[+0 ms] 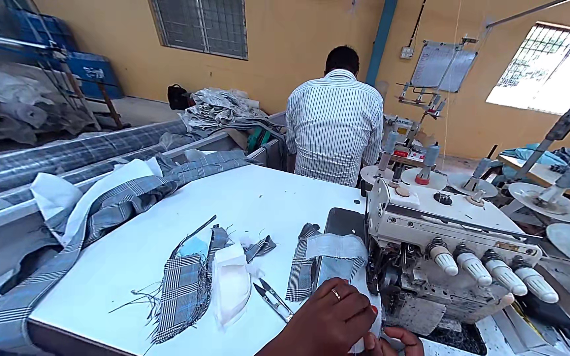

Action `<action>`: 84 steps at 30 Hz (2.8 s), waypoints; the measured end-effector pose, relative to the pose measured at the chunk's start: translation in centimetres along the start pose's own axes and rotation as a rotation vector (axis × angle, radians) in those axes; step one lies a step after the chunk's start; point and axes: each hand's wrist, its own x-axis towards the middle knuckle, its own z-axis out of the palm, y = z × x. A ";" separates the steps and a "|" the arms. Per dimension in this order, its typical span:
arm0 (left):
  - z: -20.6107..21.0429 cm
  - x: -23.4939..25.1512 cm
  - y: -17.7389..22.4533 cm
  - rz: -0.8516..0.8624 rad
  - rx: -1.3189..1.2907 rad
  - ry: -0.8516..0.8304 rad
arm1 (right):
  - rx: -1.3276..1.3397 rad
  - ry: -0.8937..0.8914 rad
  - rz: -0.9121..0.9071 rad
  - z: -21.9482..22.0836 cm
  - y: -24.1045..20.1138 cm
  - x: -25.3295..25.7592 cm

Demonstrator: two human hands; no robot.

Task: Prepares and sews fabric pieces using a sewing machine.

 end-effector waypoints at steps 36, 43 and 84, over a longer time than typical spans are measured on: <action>-2.0 2.6 -7.5 0.308 -0.613 -0.392 | -1.250 -0.028 -0.718 -1.4 0.9 0.7; -2.1 3.1 -8.1 0.323 -0.606 -0.424 | -1.255 -0.020 -0.733 -1.3 1.1 1.1; 1.2 1.1 1.1 -0.192 0.223 -0.028 | -1.394 0.190 -0.717 -2.7 1.6 1.7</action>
